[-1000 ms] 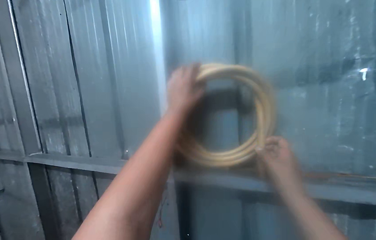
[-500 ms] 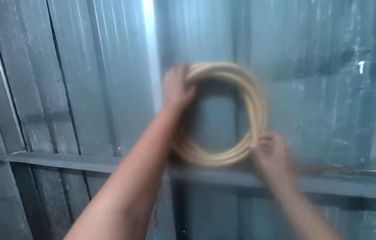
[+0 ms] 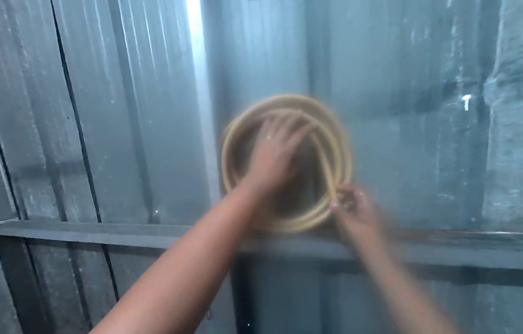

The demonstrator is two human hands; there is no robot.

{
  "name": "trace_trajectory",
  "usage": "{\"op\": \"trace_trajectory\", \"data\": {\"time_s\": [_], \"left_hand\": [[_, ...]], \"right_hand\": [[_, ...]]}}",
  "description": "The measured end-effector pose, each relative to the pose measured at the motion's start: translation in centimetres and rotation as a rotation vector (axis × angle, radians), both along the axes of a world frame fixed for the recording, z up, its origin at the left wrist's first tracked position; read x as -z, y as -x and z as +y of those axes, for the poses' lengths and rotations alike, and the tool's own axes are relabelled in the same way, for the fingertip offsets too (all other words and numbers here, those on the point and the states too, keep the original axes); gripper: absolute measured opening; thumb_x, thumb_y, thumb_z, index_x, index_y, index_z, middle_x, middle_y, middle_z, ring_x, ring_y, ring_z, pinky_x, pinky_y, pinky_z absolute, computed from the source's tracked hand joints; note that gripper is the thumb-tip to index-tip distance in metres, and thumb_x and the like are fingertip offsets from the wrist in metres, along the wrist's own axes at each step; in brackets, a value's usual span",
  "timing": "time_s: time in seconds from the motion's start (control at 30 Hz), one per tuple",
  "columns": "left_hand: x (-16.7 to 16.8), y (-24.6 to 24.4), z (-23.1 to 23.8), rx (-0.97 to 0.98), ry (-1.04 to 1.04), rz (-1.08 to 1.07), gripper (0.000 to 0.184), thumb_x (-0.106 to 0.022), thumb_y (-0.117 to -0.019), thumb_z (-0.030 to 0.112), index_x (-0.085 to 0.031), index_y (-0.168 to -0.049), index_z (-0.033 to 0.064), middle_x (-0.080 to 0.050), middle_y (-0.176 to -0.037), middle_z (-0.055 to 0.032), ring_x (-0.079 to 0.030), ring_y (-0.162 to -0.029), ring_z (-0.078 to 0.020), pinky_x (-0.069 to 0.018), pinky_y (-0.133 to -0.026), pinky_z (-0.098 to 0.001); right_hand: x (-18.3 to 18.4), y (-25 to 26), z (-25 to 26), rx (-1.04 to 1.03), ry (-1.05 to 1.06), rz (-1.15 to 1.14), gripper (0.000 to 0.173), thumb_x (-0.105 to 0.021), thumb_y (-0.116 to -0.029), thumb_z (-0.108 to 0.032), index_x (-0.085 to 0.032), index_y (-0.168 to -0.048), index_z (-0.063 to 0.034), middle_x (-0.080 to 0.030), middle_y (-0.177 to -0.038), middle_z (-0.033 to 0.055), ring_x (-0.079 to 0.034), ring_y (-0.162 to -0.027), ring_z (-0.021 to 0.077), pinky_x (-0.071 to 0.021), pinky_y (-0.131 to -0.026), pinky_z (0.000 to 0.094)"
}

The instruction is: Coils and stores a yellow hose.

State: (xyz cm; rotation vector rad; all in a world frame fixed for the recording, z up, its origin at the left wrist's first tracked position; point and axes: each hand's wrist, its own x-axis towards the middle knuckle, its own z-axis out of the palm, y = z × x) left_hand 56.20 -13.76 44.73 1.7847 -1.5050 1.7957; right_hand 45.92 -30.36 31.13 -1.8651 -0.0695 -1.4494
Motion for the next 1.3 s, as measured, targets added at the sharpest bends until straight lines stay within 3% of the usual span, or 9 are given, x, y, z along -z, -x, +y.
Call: {"op": "trace_trajectory", "data": {"time_s": [0.1,0.17,0.27,0.43,0.57,0.7,0.9,1.2,1.3], "left_hand": [[1.5,1.7,-1.4,0.008,-0.108,0.025,0.047,-0.064,-0.0913,0.015,-0.064,-0.138,0.0238,-0.052,-0.153,-0.0087,-0.04,-0.147,-0.0343,-0.0284,-0.12,-0.0593],[2.7,2.3,-2.2,-0.077,-0.221,0.086,0.048,-0.061,-0.0953,0.016,-0.061,-0.142,0.0286,-0.048,-0.157,-0.005,-0.037,-0.15,-0.0322,-0.0263,-0.121,-0.0587],[4.2,2.3,-2.8,-0.129,-0.296,0.173,0.047,-0.056,-0.0998,0.017,-0.057,-0.145,0.0292,-0.048,-0.157,-0.0048,-0.039,-0.149,-0.0304,-0.0278,-0.121,-0.0591],[5.3,3.5,-2.7,-0.241,-0.328,0.323,0.055,-0.061,-0.0984,0.039,-0.049,-0.152,0.0286,-0.029,-0.169,-0.0008,-0.026,-0.155,-0.028,-0.0214,-0.122,-0.0596],[5.3,3.1,-2.9,-0.297,-0.279,0.261,0.05,-0.058,-0.1004,0.036,-0.051,-0.15,0.0311,-0.031,-0.168,0.0025,-0.029,-0.154,-0.0287,-0.0217,-0.121,-0.0625],[5.7,4.9,-3.9,-0.338,-0.261,0.314,0.052,-0.055,-0.1012,0.028,-0.048,-0.153,0.0292,-0.029,-0.168,-0.0006,-0.026,-0.155,-0.0282,-0.0191,-0.123,-0.0607],[6.9,4.8,-3.5,-0.304,-0.275,0.332,0.063,-0.058,-0.1002,0.028,-0.038,-0.16,0.0299,-0.024,-0.171,-0.0022,-0.023,-0.156,-0.029,-0.0191,-0.123,-0.0593],[9.6,4.8,-1.1,-0.15,-0.278,0.336,0.065,-0.068,-0.0956,0.027,-0.044,-0.156,0.029,-0.032,-0.167,-0.0075,-0.028,-0.154,-0.0323,-0.0251,-0.122,-0.0591],[10.6,5.1,-0.8,-0.106,-0.264,0.291,0.064,-0.069,-0.0942,0.027,-0.047,-0.155,0.0278,-0.038,-0.164,-0.0089,-0.033,-0.152,-0.0319,-0.0286,-0.121,-0.0588]], "right_hand": [[0.0,0.0,0.1,0.031,0.042,0.0,0.03,-0.064,-0.0981,-0.012,-0.066,-0.128,-0.0091,-0.061,-0.118,0.0097,-0.063,-0.085,0.0152,-0.0567,-0.072,0.0341],[0.2,0.0,0.3,0.041,0.049,-0.002,0.032,-0.06,-0.1001,-0.011,-0.065,-0.132,-0.0106,-0.061,-0.119,0.0102,-0.064,-0.088,0.0161,-0.0575,-0.074,0.0354],[0.1,0.0,0.1,0.013,0.017,-0.008,0.048,-0.058,-0.1003,-0.01,-0.055,-0.148,-0.0191,-0.06,-0.114,0.0087,-0.06,-0.084,0.0167,-0.054,-0.068,0.0346],[-0.4,0.5,0.0,-0.022,-0.013,0.046,0.037,-0.054,-0.1022,-0.006,-0.066,-0.136,-0.0157,-0.064,-0.122,0.0091,-0.065,-0.098,0.0177,-0.0571,-0.082,0.0382],[0.2,0.4,-0.2,-0.021,0.034,-0.026,0.038,-0.05,-0.1008,-0.003,-0.071,-0.13,-0.0142,-0.067,-0.122,0.0069,-0.063,-0.114,0.0173,-0.0536,-0.096,0.0399],[0.8,0.2,-0.4,-0.054,-0.033,-0.187,0.031,-0.048,-0.1016,-0.004,-0.073,-0.119,-0.0084,-0.069,-0.117,0.0056,-0.066,-0.107,0.0131,-0.0569,-0.092,0.0334],[0.1,0.8,-0.5,-0.174,-0.205,-0.124,0.028,-0.047,-0.1012,0.0,-0.073,-0.111,-0.0066,-0.072,-0.11,0.0054,-0.068,-0.089,0.0139,-0.0581,-0.076,0.0333],[0.1,0.9,-0.3,-0.198,-0.26,-0.167,0.024,-0.048,-0.1002,0.001,-0.07,-0.109,-0.0042,-0.07,-0.102,0.0049,-0.064,-0.08,0.0106,-0.0548,-0.07,0.0283],[0.3,0.7,-0.5,-0.28,-0.296,-0.276,0.024,-0.047,-0.098,0.001,-0.068,-0.108,-0.0029,-0.068,-0.1,0.0028,-0.062,-0.083,0.0079,-0.0542,-0.074,0.025]]}}
